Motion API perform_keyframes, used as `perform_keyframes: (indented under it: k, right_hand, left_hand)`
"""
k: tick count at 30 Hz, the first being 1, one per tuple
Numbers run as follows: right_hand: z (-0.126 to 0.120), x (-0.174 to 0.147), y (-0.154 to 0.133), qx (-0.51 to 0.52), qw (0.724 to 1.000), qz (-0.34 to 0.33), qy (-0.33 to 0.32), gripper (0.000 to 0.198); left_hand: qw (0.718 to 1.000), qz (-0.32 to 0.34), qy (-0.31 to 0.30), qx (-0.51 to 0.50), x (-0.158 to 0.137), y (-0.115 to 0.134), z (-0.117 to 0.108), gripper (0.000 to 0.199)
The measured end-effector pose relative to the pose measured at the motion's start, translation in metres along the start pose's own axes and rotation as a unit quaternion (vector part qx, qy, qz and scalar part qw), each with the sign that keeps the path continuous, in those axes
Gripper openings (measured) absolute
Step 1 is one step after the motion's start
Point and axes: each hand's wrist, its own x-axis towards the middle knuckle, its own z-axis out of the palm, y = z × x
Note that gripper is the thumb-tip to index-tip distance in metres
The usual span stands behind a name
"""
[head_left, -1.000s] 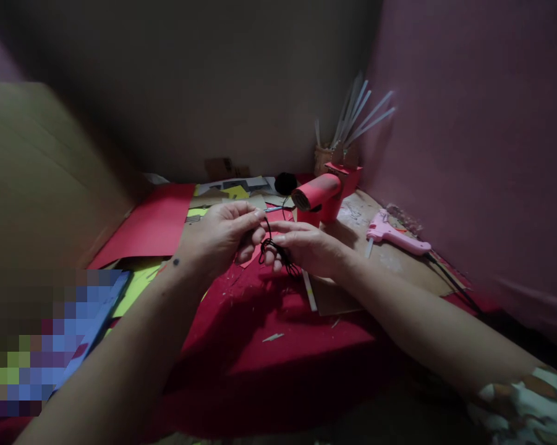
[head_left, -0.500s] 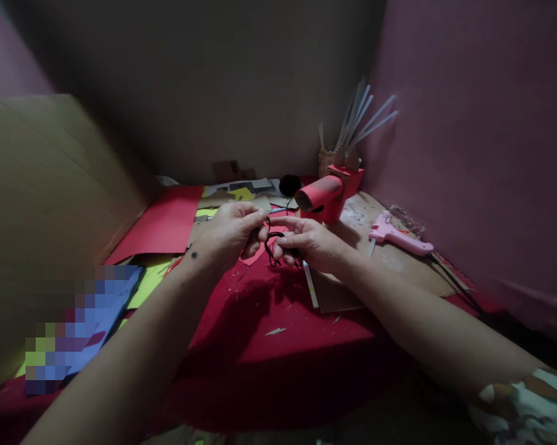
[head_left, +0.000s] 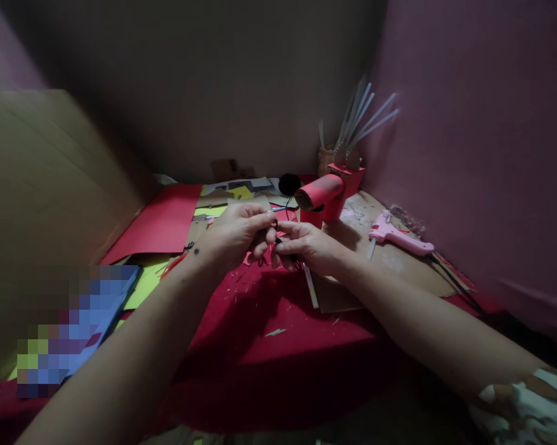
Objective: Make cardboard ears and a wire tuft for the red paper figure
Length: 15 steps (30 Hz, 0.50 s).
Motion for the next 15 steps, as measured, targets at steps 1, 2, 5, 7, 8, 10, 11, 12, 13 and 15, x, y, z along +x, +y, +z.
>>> perform_keyframes:
  k: [1,2,5,7,8,10,11,12,13,15]
  right_hand:
    - [-0.0002,-0.0001,0.0003,0.000,1.000,0.000,-0.003,0.015]
    - [-0.0004,-0.0001,0.0006,-0.002,1.000,0.002,-0.004,0.017]
    - [-0.0014,-0.0001,0.0016,-0.004,1.000,0.018,-0.008,0.027]
    - [-0.0023,-0.0001,0.0023,0.003,1.000,0.026,-0.014,0.030]
    - [-0.0028,-0.0003,0.0025,0.008,0.999,0.028,-0.017,0.032]
    - [-0.0038,-0.0011,0.0024,0.019,0.999,0.029,-0.028,0.035]
    - [-0.0043,-0.0017,0.0021,0.026,0.998,0.031,-0.039,0.036]
    - [-0.0047,-0.0023,0.0016,0.035,0.997,0.033,-0.054,0.037]
    - [-0.0050,-0.0029,0.0012,0.046,0.996,0.035,-0.069,0.037]
    - [-0.0055,-0.0037,0.0008,0.068,0.992,0.044,-0.092,0.034]
  left_hand:
    - [1.000,0.000,0.001,0.001,0.0001,0.0005,0.0003,0.023]
    - [1.000,0.001,0.005,-0.002,0.0002,0.0011,0.0002,0.023]
    - [1.000,0.001,0.018,-0.017,0.0001,0.0032,-0.0022,0.022]
    - [1.000,-0.001,0.021,-0.018,-0.0002,0.0046,-0.0045,0.023]
    - [1.000,-0.002,0.023,-0.018,-0.0004,0.0051,-0.0054,0.023]
    - [1.000,-0.004,0.022,-0.021,-0.0008,0.0060,-0.0064,0.023]
    - [1.000,-0.006,0.020,-0.023,-0.0010,0.0063,-0.0064,0.022]
    - [1.000,-0.008,0.017,-0.024,-0.0011,0.0065,-0.0062,0.022]
    - [1.000,-0.008,0.013,-0.025,-0.0013,0.0068,-0.0057,0.022]
    - [1.000,-0.007,0.004,-0.024,-0.0016,0.0075,-0.0045,0.021]
